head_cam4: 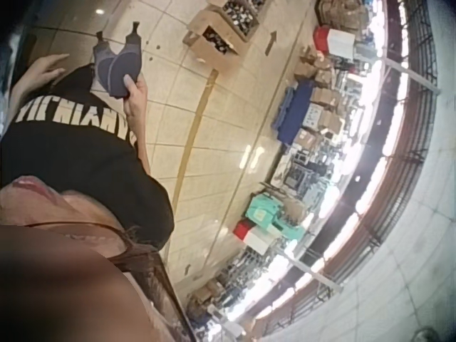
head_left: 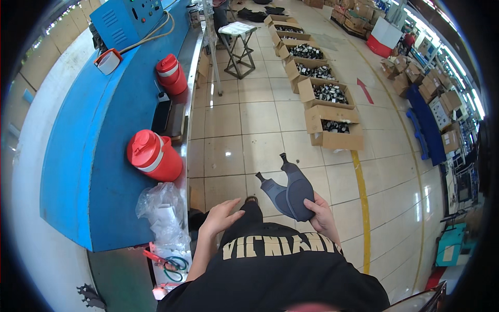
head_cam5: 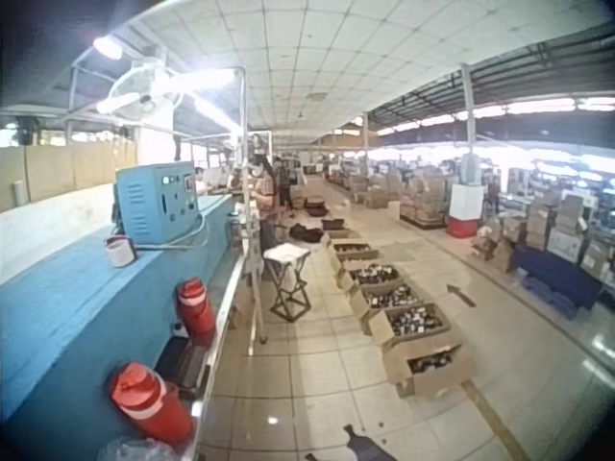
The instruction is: Apply glue to the edges and surfaces of shoe soles using a brush.
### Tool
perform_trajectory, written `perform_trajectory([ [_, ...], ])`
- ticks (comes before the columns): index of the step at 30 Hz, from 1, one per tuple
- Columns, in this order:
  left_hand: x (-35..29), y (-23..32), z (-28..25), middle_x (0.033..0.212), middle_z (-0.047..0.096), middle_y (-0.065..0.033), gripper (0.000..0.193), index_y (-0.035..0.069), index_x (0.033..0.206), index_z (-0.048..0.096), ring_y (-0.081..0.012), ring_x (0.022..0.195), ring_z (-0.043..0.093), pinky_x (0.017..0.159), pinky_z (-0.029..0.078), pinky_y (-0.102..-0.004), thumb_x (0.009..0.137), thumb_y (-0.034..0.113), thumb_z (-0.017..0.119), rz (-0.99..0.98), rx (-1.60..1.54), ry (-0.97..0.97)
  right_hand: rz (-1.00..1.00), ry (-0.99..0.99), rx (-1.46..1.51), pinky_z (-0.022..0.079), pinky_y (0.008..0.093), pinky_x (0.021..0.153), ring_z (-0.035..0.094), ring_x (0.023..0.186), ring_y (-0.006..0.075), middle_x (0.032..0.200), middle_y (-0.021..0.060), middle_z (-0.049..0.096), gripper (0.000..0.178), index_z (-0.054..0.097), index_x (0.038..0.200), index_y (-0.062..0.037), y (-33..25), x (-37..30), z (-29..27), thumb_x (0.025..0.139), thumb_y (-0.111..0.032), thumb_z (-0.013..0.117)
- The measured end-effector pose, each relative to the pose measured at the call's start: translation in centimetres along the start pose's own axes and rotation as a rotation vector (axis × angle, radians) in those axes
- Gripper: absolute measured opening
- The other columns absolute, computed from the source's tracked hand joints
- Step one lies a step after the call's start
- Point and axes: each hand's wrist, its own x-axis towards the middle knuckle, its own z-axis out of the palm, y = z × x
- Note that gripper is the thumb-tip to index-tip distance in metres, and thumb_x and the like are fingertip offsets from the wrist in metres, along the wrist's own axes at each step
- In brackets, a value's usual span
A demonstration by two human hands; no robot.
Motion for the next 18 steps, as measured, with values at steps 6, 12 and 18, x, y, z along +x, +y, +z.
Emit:
perform_trajectory([
  [6, 5.1, -0.8, -3.3, 0.133, 0.058, -0.0225, 0.062, 0.003, 0.137, 0.053, -0.0382, 0.122, 0.056, 0.102, 0.044, -0.0411, 0.091, 0.042, 0.062, -0.022, 0.001, 0.012, 0.083, -0.089, 0.337, 0.048, 0.0379, 0.104, 0.060, 0.120, 0.0226, 0.131, 0.0114, 0.061, 0.044, 0.049, 0.139, -0.0025, -2.6, 8.8, 0.2, 0.096, -0.006, 0.059],
  [12, 10.1, -5.3, -8.3, 0.130, 0.060, -0.0230, 0.060, 0.005, 0.134, 0.057, -0.0379, 0.122, 0.056, 0.102, 0.045, -0.0417, 0.089, 0.043, 0.064, -0.236, 0.010, 0.143, 0.112, -0.229, 0.503, 0.049, 0.0398, 0.104, 0.062, 0.119, 0.0232, 0.130, 0.0109, 0.062, 0.038, 0.052, 0.135, -0.0026, -5.8, 23.9, 2.9, 0.097, -0.009, 0.058],
  [18, 20.9, -7.4, -15.4, 0.130, 0.060, -0.0229, 0.063, 0.006, 0.134, 0.057, -0.0382, 0.120, 0.057, 0.101, 0.046, -0.0424, 0.087, 0.046, 0.065, -0.312, 0.020, 0.262, 0.116, -0.233, 0.444, 0.051, 0.0398, 0.101, 0.064, 0.114, 0.0242, 0.126, 0.0114, 0.064, 0.034, 0.054, 0.130, -0.0013, -11.9, 38.5, 6.2, 0.097, -0.007, 0.058],
])
